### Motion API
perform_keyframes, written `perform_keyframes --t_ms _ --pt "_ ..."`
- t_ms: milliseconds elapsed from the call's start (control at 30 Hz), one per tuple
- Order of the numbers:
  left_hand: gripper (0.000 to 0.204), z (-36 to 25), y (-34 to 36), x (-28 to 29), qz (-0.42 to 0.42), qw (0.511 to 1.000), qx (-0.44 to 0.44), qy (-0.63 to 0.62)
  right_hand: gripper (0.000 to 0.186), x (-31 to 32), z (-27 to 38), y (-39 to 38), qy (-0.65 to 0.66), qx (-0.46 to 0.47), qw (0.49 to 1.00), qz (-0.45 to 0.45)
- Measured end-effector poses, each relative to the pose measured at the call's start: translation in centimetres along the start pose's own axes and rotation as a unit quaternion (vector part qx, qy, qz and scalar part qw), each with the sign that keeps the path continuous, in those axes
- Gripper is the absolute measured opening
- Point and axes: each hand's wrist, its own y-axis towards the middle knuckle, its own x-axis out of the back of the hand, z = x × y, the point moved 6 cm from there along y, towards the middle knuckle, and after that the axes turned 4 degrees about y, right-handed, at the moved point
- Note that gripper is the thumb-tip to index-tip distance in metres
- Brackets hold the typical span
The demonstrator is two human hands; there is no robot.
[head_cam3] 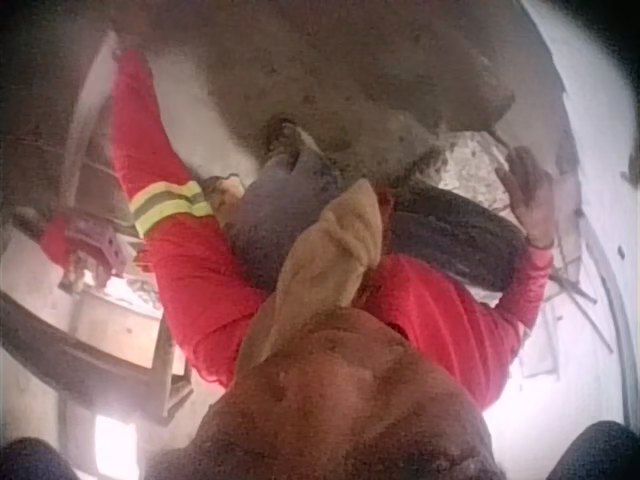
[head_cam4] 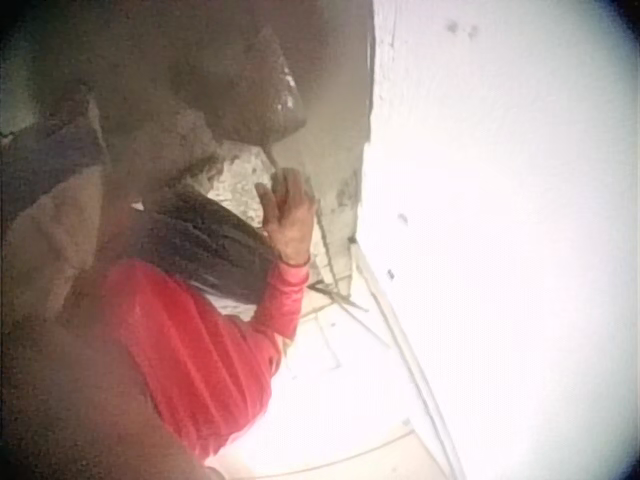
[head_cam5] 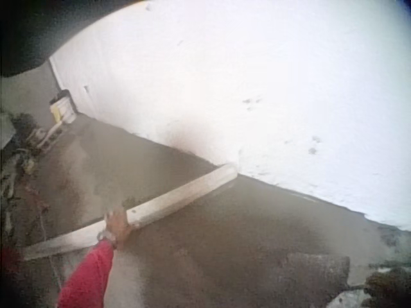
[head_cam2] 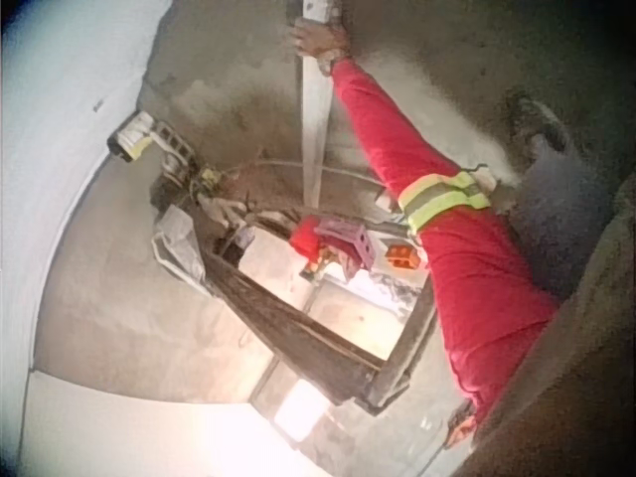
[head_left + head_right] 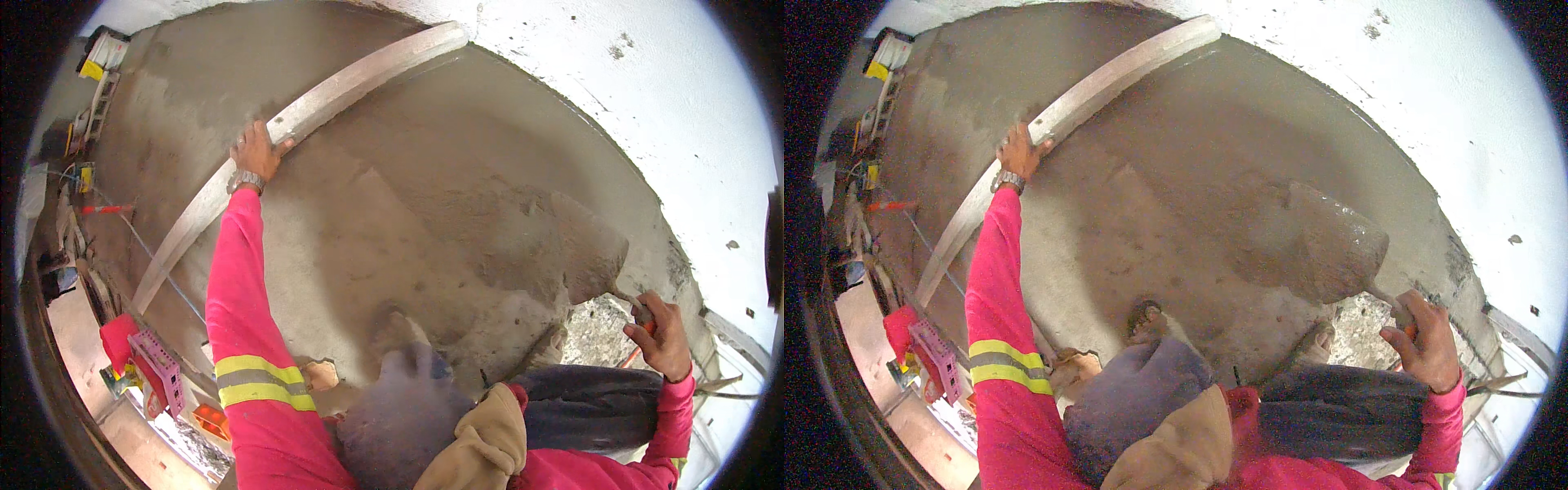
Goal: The person smooths a wet concrete floor using a long wooden straightedge and a hand trowel. They repeatedly drag the straightedge across the surface to level it and use the trowel to fill gaps and refine the finish.
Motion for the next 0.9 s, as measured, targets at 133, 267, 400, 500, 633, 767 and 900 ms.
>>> perform_keyframes --t_ms 133,267,400,500,633,767,900 --pt "0.062 -1.8 -1.7 0.9 -0.018 0.999 -0.030 -0.003 0.027 0.2 -0.6 -0.9 -0.024 0.015 0.999 -0.038" --pt "0.063 -1.6 -2.0 0.8 0.004 0.999 -0.044 -0.029 0.025 0.3 -0.6 -0.9 0.008 0.006 0.999 -0.039" --pt "0.071 7.1 -0.2 -2.2 -0.037 0.997 -0.044 0.047 0.026 0.2 0.4 -0.3 0.018 -0.018 0.999 -0.039" --pt "0.079 10.3 2.9 -3.2 0.017 0.999 -0.007 0.036 0.026 0.2 0.6 0.5 0.007 -0.020 0.999 -0.034" --pt "0.082 12.5 6.2 -3.5 0.005 1.000 0.014 0.013 0.025 -0.1 0.8 2.4 -0.030 0.026 0.998 -0.040" --pt "0.082 15.2 8.9 -5.9 -0.021 0.999 -0.023 0.016 0.025 -0.7 1.3 4.3 -0.001 -0.009 1.000 0.009" --pt "0.077 12.9 9.6 -5.6 0.035 0.998 0.033 -0.029 0.027 -0.9 2.0 4.9 -0.064 -0.003 0.998 -0.001"
